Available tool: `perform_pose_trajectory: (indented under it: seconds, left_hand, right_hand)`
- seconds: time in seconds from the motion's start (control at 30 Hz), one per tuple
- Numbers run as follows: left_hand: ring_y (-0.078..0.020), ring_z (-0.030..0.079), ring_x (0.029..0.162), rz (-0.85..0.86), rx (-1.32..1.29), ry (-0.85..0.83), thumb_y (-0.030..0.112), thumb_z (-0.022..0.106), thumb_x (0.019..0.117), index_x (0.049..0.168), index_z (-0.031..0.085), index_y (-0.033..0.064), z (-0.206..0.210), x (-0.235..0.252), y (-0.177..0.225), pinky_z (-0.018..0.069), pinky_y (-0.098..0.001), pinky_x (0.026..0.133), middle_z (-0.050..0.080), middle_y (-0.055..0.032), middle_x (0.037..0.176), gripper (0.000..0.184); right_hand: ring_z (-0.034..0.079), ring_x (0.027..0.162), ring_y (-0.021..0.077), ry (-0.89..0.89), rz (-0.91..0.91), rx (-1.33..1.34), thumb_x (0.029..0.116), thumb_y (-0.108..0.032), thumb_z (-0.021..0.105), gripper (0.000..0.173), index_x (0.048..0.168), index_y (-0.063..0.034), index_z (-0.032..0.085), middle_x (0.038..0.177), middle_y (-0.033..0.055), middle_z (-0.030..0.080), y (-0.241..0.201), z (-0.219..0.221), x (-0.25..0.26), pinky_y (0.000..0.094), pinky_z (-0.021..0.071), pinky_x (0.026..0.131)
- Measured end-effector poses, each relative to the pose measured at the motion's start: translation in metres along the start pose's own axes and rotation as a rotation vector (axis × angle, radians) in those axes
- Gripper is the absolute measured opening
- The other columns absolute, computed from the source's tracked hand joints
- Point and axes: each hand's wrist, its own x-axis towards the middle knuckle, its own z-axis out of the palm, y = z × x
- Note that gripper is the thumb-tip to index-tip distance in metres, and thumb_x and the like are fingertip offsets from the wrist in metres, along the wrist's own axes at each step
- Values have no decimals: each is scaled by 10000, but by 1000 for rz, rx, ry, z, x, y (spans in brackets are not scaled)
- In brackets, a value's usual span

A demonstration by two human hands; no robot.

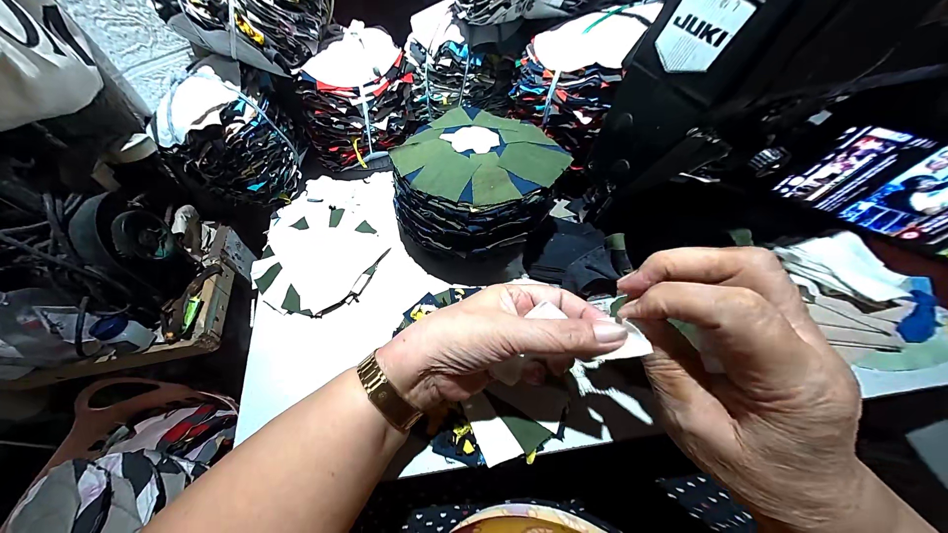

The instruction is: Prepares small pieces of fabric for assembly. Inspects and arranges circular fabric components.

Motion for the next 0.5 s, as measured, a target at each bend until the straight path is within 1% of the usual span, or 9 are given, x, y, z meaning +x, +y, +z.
perform_pose_trajectory:
  seconds: [0.07,0.13,0.2,0.27,0.3,0.33,0.4,0.43,0.5]
  left_hand:
    - [27,438,507,10,37,15,31,555,1005,860,655,56,2,-2,2,355,-103,465,538,26,635,178]
    - [30,435,500,10,97,69,67,565,1018,837,659,72,3,-4,4,339,-101,450,553,26,648,204]
    - [19,413,485,20,138,132,80,581,1022,852,679,68,3,-4,5,317,-110,429,554,16,650,197]
    - [12,378,464,29,161,172,104,602,1020,863,694,69,1,-3,5,284,-117,408,535,18,636,185]
    - [6,371,461,30,158,178,113,615,1016,870,699,62,-1,-1,4,272,-127,407,537,13,635,176]
    - [3,390,479,31,155,168,121,632,1012,884,708,58,-3,1,4,280,-140,426,561,8,653,161]
    - [-1,433,517,70,185,163,120,646,1004,882,706,48,-5,4,2,322,-145,456,587,1,679,154]
    - [-9,487,569,107,235,173,128,651,1004,883,711,39,-6,5,1,377,-152,502,616,-7,713,161]
    - [-48,597,722,232,386,207,126,668,994,889,736,13,-9,4,1,489,-196,642,669,-33,807,169]
  right_hand:
    - [551,1123,75,11,3,7,1020,-124,562,97,1083,-73,616,1161,37,539,0,2,0,198,485,940]
    - [570,1098,63,30,67,65,1023,-129,563,113,1087,-79,640,1146,15,562,-1,4,0,194,504,927]
    - [615,1039,45,54,219,185,1041,-148,535,152,1126,-100,651,1132,-31,622,-4,3,-2,192,537,879]
    - [658,940,47,56,405,362,1068,-246,512,177,1170,-160,628,1071,-64,660,-6,1,-3,204,576,815]
    - [665,892,45,48,458,414,1055,-291,550,177,1163,-176,632,1031,-69,666,-7,0,-3,199,584,775]
    - [663,845,32,46,484,417,1010,-285,625,165,1141,-188,646,998,-80,675,-7,0,-2,176,578,733]
    - [683,820,43,30,478,370,904,-204,746,234,1118,-166,660,965,-71,696,-7,-2,-2,180,602,731]
    - [682,804,44,19,475,347,883,-189,765,250,1112,-159,668,949,-72,696,-7,-3,-2,179,602,721]
    - [685,775,50,-7,489,343,876,-173,770,253,1112,-148,682,931,-64,703,-7,-5,-1,181,603,694]
